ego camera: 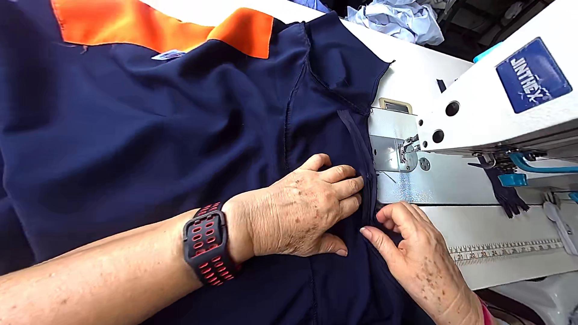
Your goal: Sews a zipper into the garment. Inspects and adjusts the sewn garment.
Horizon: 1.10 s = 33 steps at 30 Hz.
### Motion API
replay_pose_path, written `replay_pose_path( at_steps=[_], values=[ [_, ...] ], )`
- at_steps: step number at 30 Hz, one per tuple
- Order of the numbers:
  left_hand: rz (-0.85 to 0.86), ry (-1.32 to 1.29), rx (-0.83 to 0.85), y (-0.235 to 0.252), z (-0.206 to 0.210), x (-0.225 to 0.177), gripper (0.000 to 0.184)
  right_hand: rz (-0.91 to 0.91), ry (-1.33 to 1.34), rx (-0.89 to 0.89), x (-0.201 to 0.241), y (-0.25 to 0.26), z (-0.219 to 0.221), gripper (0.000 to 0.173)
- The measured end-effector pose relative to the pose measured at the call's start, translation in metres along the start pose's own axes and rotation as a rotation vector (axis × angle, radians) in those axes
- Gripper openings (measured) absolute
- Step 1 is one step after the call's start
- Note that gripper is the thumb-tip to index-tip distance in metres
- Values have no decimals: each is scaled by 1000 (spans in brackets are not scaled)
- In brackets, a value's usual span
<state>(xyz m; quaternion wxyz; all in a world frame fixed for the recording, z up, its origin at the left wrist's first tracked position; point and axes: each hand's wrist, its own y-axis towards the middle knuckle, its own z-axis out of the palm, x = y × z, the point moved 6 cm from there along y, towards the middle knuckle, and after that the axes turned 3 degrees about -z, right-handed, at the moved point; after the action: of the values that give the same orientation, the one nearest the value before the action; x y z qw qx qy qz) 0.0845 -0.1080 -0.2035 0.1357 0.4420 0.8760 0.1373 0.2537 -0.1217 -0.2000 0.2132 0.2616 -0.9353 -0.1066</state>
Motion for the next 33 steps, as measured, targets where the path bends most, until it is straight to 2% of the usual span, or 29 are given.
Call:
replay_pose_path(
  at_steps=[5, 7, 10, 12, 14, 16, 22, 26, 31, 33],
  values=[
    [-30, 5, 64, 0, 2, -1, 74, 153, 290, 81, -28, -1, -14, 15],
    [-29, 6, 85, 1, 4, -2, 77, 207, 309, 101, -41, -5, -15, 13],
    [-25, 5, 88, 0, 5, -4, 78, 139, 107, 71, -35, -7, -15, 21],
    [-31, -2, 86, 1, 5, -4, 77, 14, -10, -6, -25, -4, -19, 19],
    [-36, -4, 83, 1, 6, -4, 77, -131, -30, -39, -18, -2, -20, 16],
    [-37, -3, 86, 3, 5, -4, 78, -190, -38, -28, -17, -5, -20, 22],
    [-22, -26, 98, 4, 6, -6, 72, -130, 27, 119, -37, -25, -39, 15],
    [-3, -24, 130, 8, 3, -7, 67, -37, 136, 32, -42, -29, -57, 14],
    [-9, -25, 178, 18, -4, -9, 69, -28, 103, -3, -33, -4, -31, 17],
    [-31, -26, 201, 21, -6, -9, 75, -30, 111, 10, -30, 5, -16, 11]
  ],
)
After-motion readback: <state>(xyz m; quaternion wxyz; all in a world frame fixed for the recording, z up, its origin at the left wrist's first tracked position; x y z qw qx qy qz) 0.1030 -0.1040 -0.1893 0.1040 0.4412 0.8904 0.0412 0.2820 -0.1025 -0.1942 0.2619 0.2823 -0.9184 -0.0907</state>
